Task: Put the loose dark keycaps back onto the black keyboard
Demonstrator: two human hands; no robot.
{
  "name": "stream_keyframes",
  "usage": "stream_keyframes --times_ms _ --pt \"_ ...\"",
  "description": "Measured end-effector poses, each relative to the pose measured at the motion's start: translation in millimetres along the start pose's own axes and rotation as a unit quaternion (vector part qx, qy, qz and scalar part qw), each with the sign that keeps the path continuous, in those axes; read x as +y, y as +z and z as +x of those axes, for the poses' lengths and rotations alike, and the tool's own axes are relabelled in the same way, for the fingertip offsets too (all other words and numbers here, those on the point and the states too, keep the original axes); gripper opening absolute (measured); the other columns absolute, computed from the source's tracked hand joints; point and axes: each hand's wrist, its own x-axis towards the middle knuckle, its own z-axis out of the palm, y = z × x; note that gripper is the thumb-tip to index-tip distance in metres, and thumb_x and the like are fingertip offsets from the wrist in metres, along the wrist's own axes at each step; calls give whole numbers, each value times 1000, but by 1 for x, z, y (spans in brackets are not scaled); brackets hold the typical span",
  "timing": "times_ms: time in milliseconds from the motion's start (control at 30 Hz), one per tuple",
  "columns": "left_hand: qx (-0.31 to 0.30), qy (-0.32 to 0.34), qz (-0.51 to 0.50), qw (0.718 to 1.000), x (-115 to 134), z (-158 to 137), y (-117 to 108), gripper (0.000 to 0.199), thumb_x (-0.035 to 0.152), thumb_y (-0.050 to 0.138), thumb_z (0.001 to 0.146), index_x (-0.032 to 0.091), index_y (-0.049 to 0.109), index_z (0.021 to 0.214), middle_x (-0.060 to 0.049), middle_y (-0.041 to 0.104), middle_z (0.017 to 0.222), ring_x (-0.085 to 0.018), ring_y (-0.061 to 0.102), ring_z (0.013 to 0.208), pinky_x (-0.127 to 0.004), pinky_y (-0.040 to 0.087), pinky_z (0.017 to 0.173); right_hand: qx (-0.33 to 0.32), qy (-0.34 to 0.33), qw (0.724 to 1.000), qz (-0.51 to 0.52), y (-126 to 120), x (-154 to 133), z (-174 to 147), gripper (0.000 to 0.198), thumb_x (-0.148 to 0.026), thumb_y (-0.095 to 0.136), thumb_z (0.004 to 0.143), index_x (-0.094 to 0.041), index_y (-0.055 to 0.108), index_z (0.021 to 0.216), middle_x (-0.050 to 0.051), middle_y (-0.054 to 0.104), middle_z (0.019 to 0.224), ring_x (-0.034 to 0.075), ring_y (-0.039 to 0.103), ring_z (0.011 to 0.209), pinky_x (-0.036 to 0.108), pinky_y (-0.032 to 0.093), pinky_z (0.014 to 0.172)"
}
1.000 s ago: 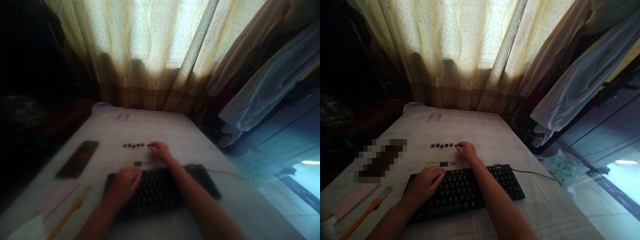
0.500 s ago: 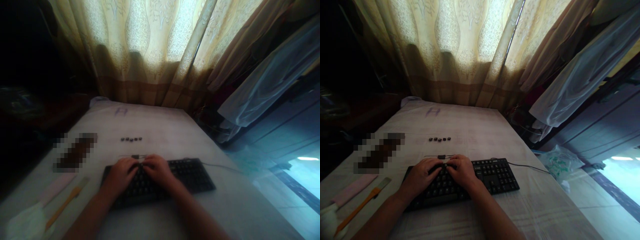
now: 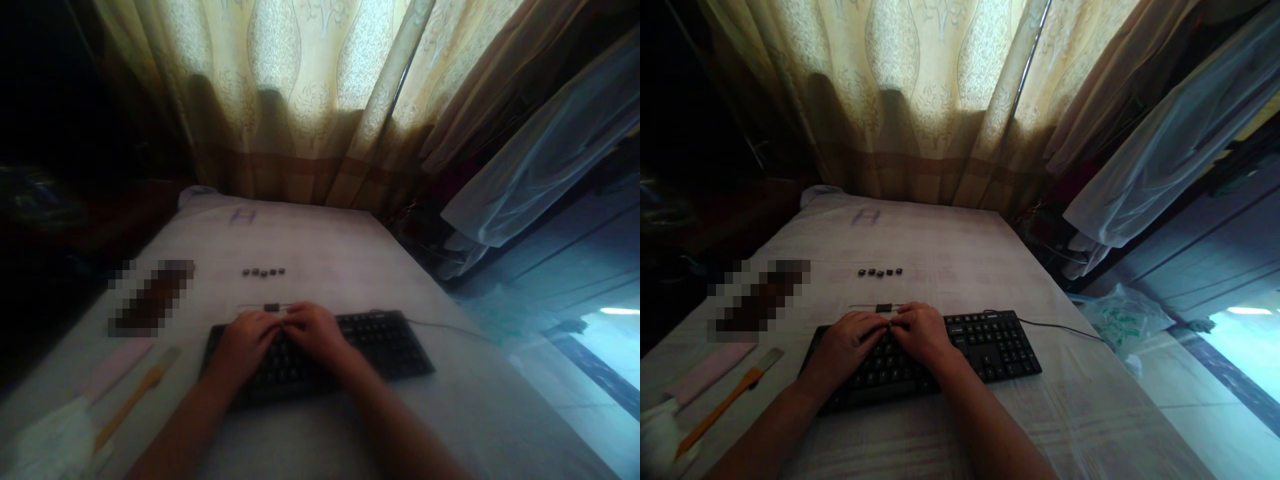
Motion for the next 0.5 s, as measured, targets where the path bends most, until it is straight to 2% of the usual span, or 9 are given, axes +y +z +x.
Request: stream_keyframes --times_ms 133,300,500 --pt "-5 -13 -2 1000 2 2 0 20 17 64 83 25 71 100 -2 74 95 -20 66 90 -35 53 82 4 2 1000 16 1 2 -1 25 -22 69 81 -32 76 103 1 73 111 19 65 105 32 48 96" --pt "-13 -15 0 1000 3 4 1 16 18 64 83 24 72 95 -3 73 91 -20 65 88 -35 52 81 13 -7 1000 20 3 3 -3 23 -22 68 81 -31 76 101 1 73 108 19 66 102 32 50 94" --pt "-13 -13 5 1000 4 5 1 13 19 61 85 22 72 90 -4 72 90 -20 64 86 -36 51 80 53 -57 997 28 6 9 -6 24 -18 64 83 -25 76 104 5 73 108 19 67 101 33 50 95"
